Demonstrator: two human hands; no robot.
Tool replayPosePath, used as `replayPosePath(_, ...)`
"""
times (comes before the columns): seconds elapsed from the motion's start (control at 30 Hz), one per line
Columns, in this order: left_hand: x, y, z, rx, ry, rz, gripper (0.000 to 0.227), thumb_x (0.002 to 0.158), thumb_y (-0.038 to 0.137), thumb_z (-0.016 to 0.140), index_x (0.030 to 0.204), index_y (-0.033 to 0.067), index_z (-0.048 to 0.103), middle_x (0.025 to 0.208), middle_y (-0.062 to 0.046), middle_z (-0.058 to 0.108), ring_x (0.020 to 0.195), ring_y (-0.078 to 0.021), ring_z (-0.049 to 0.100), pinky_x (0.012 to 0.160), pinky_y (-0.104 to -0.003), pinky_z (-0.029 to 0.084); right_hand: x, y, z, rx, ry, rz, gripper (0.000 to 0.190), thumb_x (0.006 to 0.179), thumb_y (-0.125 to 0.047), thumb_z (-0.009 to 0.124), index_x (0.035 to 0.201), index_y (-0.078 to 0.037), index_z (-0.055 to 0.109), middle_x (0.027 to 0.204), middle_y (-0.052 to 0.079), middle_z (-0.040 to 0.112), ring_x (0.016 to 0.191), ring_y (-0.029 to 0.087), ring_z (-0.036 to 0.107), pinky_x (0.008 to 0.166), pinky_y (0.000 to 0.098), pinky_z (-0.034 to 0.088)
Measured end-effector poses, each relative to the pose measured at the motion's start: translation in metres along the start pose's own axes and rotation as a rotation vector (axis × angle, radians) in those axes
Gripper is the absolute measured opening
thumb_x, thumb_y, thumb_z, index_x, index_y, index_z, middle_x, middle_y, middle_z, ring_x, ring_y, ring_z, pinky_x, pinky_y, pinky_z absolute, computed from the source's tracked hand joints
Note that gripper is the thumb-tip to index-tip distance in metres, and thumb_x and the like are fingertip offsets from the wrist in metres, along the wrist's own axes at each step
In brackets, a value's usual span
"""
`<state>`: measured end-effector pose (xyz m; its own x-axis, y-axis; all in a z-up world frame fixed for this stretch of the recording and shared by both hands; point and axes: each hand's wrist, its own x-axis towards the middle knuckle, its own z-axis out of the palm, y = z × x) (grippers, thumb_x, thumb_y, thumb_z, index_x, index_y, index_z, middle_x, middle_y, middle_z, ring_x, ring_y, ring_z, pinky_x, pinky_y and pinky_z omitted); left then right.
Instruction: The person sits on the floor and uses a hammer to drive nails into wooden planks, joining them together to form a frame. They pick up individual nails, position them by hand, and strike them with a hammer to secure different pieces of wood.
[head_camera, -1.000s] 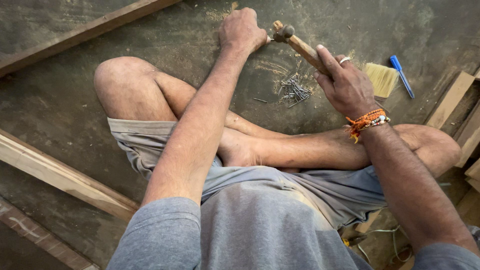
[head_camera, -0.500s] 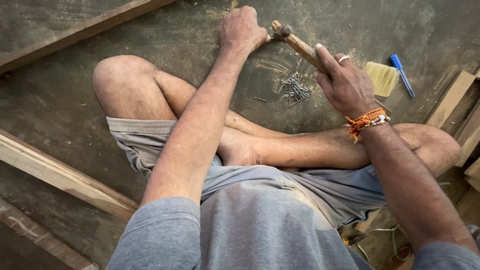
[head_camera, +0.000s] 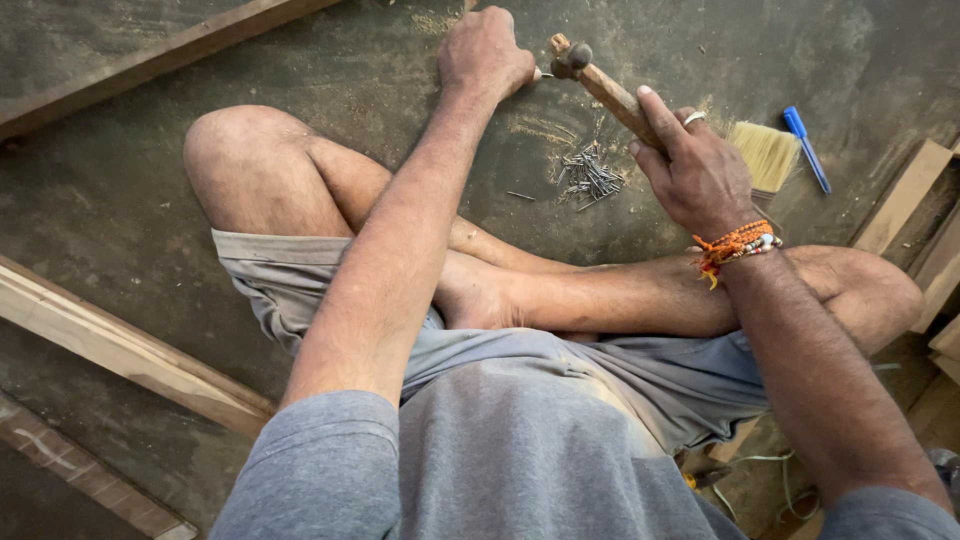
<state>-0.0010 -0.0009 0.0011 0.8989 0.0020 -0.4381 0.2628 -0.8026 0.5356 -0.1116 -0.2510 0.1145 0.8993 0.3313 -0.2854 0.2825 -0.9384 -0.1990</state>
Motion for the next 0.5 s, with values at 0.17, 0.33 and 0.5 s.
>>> replayPosePath(0.17, -0.0002, -0.0008, -0.0008, 0.005, -0.005, 0.012, 0.045, 0.068, 0.036, 0.091, 0.1, 0.008, 0.075, 0.093, -0.011, 0.074, 0.09, -0.0241, 0.073, 0.081, -0.042, 0.058, -0.0006, 0.0019, 0.0014, 0.015, 0.027, -0.017, 0.061, 0.107, -0.031, 0.065, 0.161, -0.015, 0.041, 0.111, 0.017, 0.066, 0.088, 0.033, 0.068, 0.071, 0.0461, 0.054)
replayPosePath(0.33, -0.0014, -0.0025, -0.0003, -0.019, -0.019, 0.011, 0.047, 0.067, 0.038, 0.093, 0.099, 0.0089, 0.074, 0.092, -0.01, 0.074, 0.091, -0.024, 0.073, 0.081, -0.042, 0.058, -0.0011, 0.0027, 0.003, 0.026, 0.043, -0.024, 0.061, 0.106, -0.031, 0.065, 0.161, -0.016, 0.042, 0.113, 0.018, 0.066, 0.09, 0.034, 0.068, 0.073, 0.0463, 0.054)
replayPosePath(0.5, -0.0019, -0.0022, -0.0008, -0.027, -0.023, -0.003, 0.046, 0.067, 0.038, 0.094, 0.097, 0.0099, 0.073, 0.092, -0.009, 0.074, 0.092, -0.023, 0.073, 0.081, -0.042, 0.058, -0.0013, 0.0022, 0.0034, 0.012, 0.036, -0.027, 0.061, 0.106, -0.03, 0.066, 0.16, -0.016, 0.042, 0.112, 0.018, 0.066, 0.091, 0.035, 0.068, 0.072, 0.0464, 0.054)
